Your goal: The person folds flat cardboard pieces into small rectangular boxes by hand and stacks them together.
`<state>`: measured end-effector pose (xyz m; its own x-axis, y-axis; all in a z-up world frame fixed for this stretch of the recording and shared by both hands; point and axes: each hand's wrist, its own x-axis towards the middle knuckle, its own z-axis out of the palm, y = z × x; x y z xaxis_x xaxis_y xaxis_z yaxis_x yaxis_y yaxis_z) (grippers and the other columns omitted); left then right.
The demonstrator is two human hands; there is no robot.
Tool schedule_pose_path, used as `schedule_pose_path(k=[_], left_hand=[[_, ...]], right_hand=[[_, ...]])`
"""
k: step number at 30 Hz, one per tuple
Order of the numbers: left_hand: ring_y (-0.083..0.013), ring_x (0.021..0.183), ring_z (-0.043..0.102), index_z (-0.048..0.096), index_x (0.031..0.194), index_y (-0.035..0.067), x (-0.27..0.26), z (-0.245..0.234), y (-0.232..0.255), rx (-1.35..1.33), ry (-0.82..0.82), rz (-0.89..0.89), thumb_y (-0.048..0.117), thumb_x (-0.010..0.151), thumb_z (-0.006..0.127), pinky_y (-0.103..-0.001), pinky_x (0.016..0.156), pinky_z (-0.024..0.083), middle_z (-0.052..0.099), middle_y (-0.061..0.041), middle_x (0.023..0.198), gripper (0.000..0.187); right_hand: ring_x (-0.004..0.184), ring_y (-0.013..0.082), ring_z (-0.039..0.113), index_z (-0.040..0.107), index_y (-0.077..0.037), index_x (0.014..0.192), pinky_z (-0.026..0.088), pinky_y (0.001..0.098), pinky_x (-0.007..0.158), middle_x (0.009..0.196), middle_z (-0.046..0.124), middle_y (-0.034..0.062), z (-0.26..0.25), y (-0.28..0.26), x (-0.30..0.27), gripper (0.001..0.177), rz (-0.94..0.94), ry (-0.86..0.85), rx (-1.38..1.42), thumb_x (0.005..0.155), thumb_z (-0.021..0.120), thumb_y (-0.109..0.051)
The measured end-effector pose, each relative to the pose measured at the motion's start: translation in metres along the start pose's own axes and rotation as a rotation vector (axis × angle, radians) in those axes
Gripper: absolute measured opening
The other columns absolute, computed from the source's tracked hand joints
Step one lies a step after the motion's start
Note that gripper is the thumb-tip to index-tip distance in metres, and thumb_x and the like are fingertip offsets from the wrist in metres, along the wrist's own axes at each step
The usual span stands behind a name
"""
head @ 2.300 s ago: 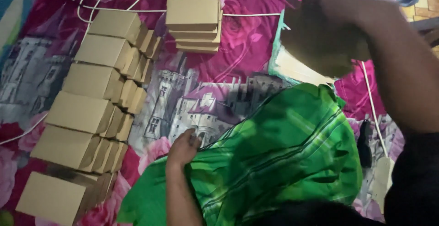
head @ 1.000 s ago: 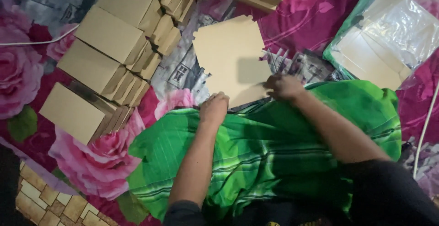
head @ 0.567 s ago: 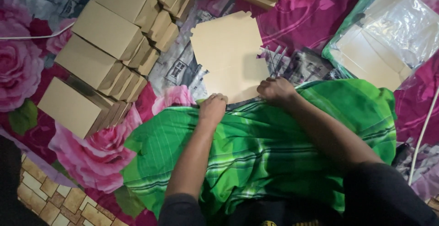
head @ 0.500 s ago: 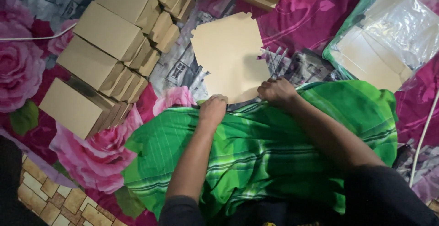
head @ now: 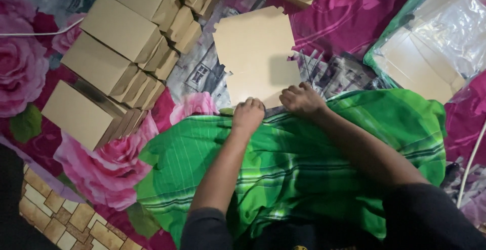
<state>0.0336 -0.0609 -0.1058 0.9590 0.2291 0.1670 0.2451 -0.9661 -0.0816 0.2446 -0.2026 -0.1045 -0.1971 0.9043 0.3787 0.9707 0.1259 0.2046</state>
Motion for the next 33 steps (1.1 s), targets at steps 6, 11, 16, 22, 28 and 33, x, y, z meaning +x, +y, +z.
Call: schedule_pose_path(k=[6,11,16,22,28,33], left_hand=[[-0.0325,0.115,0.066,0.067,0.121,0.008,0.005,-0.027,-0.015,-0.336,-0.325,-0.149,0.009,0.1,0.043,-0.049,0.088,0.059,0.072,-0.014,0.113,0.032],[-0.0319,0.118,0.067,0.071,0.116,0.021,0.039,-0.073,-0.025,-0.629,-0.577,-0.555,0.026,0.103,0.042,-0.053,0.094,0.054,0.073,-0.011,0.117,0.033],[-0.0306,0.124,0.06,0.066,0.112,0.025,0.036,-0.063,-0.046,-0.627,-0.623,-0.525,0.031,0.102,0.041,-0.048,0.098,0.055,0.065,-0.007,0.12,0.027],[-0.0318,0.117,0.059,0.07,0.115,0.012,0.019,-0.03,-0.015,-0.156,0.052,-0.049,0.016,0.096,0.063,-0.044,0.072,0.062,0.061,-0.01,0.106,0.021],[-0.0453,0.12,0.06,0.077,0.112,0.002,0.013,-0.017,0.021,0.073,0.161,-0.02,0.009,0.089,0.055,-0.057,0.087,0.053,0.07,-0.026,0.118,0.032],[-0.0468,0.159,0.0,0.008,0.165,-0.002,0.025,-0.038,0.025,-0.258,-0.85,-0.182,0.009,0.107,0.024,-0.06,0.129,0.008,0.004,-0.027,0.172,0.061]], right_hand=[[0.079,0.0121,0.068,0.065,-0.028,0.09,0.048,0.0357,0.078,0.081,0.062,-0.0084,-0.013,0.0,0.001,0.012,0.046,-0.015,-0.031,0.098,0.057,-0.031],[0.074,0.0262,0.068,0.064,-0.03,0.103,0.054,0.0429,0.072,0.082,0.064,0.0008,-0.011,0.013,0.012,0.011,0.266,-0.166,0.162,0.101,0.056,-0.038],[0.091,0.0331,0.075,0.064,-0.037,0.121,0.061,0.0492,0.075,0.104,0.073,0.0028,-0.025,0.03,0.036,0.026,0.414,-0.49,0.477,0.097,0.055,-0.035],[0.096,0.0192,0.063,0.063,-0.029,0.111,0.056,0.0356,0.068,0.106,0.057,-0.0038,-0.025,0.008,0.029,0.022,0.087,-0.077,0.156,0.091,0.068,-0.024],[0.124,0.0229,0.061,0.061,-0.026,0.132,0.06,0.0374,0.086,0.142,0.056,0.0014,0.036,-0.02,-0.001,0.037,-0.047,-0.137,0.2,0.095,0.061,-0.033],[0.137,0.0309,0.055,0.061,-0.018,0.14,0.053,0.0472,0.102,0.153,0.054,0.008,0.042,-0.042,-0.013,0.041,0.016,-0.092,0.144,0.1,0.057,-0.029]])
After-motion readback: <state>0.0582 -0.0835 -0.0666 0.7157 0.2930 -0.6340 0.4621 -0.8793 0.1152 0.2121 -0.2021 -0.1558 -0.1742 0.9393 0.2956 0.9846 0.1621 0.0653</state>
